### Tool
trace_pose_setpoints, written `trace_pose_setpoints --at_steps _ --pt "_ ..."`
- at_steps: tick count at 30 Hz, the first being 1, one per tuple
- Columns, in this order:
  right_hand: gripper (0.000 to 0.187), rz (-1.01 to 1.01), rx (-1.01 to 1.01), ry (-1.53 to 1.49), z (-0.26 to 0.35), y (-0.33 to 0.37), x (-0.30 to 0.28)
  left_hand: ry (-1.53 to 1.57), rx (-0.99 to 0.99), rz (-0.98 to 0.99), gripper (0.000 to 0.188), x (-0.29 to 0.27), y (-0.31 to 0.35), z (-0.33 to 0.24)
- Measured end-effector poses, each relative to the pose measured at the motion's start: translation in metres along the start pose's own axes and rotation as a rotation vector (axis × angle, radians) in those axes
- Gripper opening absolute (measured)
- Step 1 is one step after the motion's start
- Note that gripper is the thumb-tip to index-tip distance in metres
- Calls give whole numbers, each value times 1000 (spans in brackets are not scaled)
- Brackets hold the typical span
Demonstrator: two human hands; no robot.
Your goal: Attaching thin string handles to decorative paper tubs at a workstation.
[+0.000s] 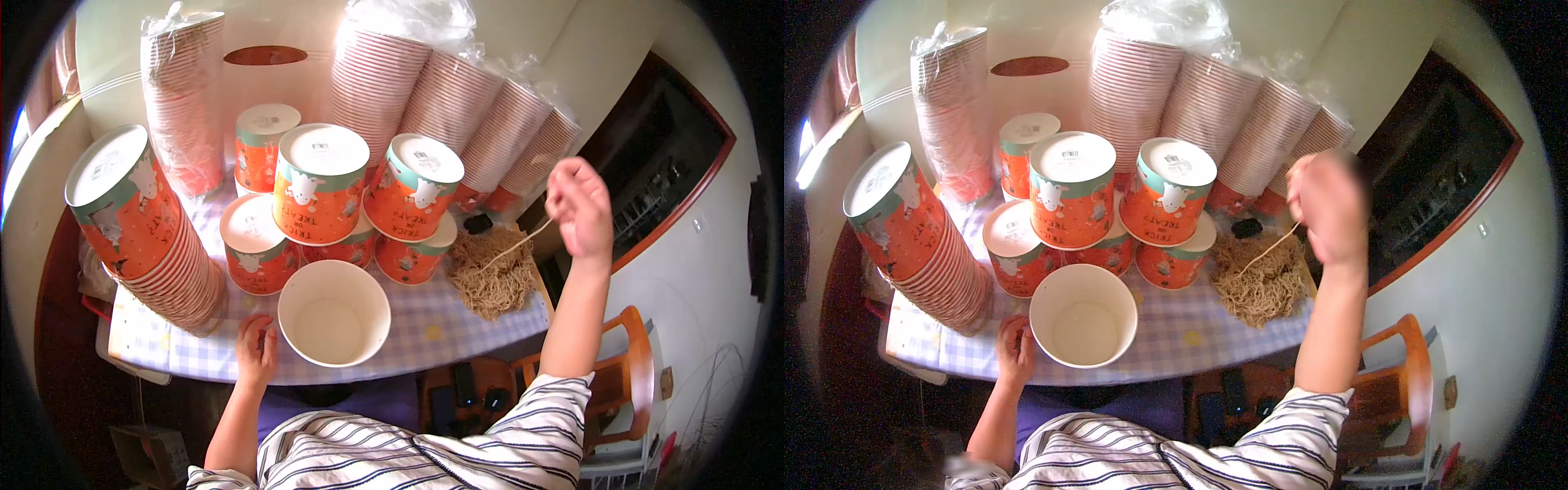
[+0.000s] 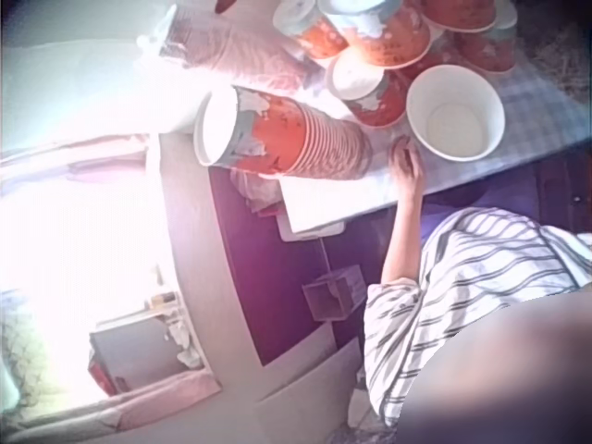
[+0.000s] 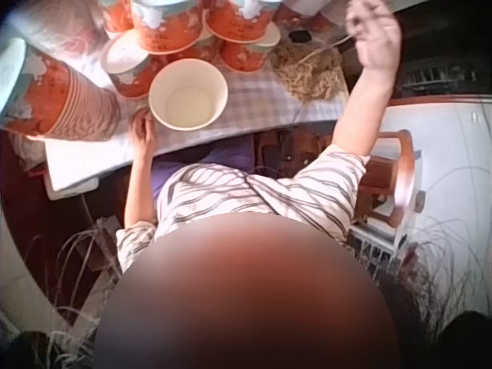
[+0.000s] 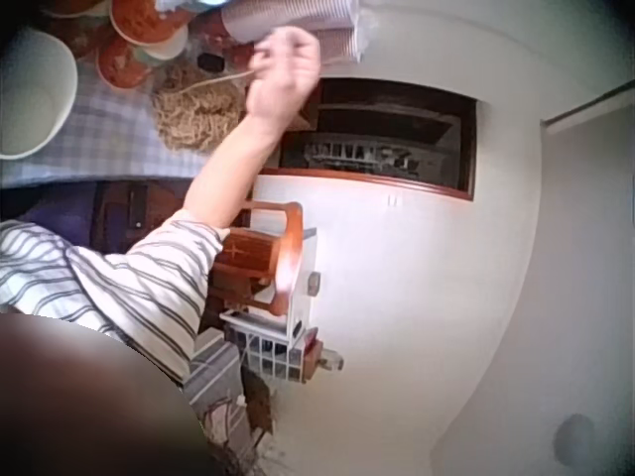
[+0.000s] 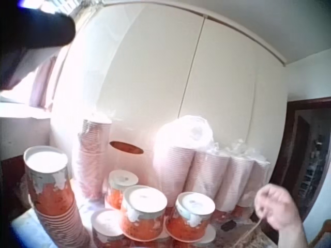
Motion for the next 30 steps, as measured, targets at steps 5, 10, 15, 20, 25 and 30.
trace_pose_setpoints --at_steps 5,10,15,20,25,30 --pt "2 397 191 86 -41 59 82 58 -99 -68 12 -9 7 1" --pt "5 512 192 155 -81 107 126 437 -310 -55 9 -20 -1 -48" --pt "4 579 127 187 -100 123 154 802 -464 379 23 -32 -22 -126" --pt "4 583 52 271 -89 132 176 940 -722 594 26 -12 -9 -131" --pt "7 602 45 284 -97 140 177 888 -701 620 22 -9 2 -124" --pt "51 661 158 66 -112 161 179 922 -686 591 17 -10 3 -132"
Point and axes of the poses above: each hand's wrist, its own y-axis away from the middle knuckle, its own x-axis out of the palm, z = x × y, the point moved 4 cm from there along -y, towards the middle knuckle, and after that the axes turned 5 degrees about x, right-handed, at the moved point
